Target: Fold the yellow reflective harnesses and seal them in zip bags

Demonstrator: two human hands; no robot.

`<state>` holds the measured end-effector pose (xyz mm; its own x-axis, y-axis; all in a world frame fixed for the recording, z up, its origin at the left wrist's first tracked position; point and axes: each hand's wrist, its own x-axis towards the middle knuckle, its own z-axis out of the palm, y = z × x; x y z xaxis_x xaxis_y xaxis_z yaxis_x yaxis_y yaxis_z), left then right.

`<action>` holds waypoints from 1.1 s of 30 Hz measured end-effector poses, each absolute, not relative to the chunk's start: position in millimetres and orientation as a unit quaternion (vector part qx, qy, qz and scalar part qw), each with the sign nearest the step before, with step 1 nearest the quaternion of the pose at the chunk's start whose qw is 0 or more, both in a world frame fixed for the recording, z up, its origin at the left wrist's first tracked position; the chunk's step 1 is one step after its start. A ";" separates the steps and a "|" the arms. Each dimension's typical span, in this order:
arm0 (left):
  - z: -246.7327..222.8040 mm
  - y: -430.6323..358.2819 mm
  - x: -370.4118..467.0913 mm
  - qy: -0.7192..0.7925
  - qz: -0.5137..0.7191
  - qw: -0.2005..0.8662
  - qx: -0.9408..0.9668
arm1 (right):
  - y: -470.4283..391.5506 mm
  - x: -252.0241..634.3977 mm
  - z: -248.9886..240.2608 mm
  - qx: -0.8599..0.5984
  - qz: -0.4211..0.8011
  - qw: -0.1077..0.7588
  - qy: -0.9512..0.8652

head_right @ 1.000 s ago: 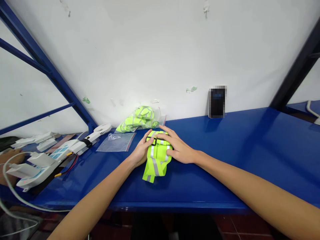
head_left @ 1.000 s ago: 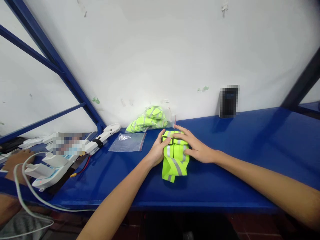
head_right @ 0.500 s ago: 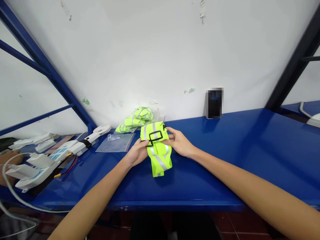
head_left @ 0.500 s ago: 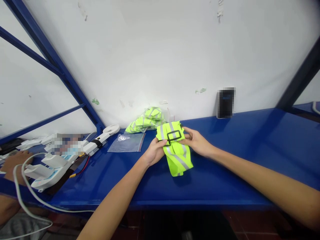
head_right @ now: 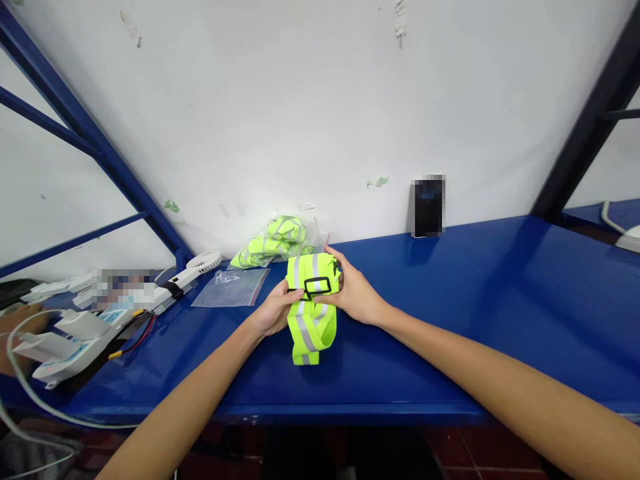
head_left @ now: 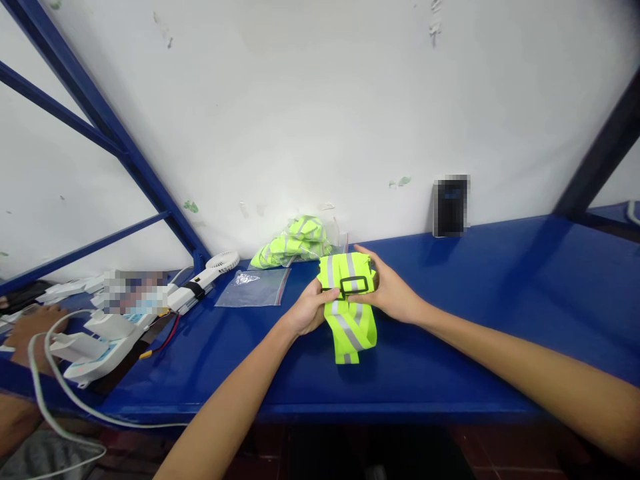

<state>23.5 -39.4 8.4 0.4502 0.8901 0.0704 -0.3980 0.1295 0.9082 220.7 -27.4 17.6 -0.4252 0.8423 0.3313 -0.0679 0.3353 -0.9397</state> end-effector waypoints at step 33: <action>1.5 -30.9 33.9 0.344 0.546 0.651 0.399 | -28.1 216.5 14.1 -0.197 0.107 0.412 -0.883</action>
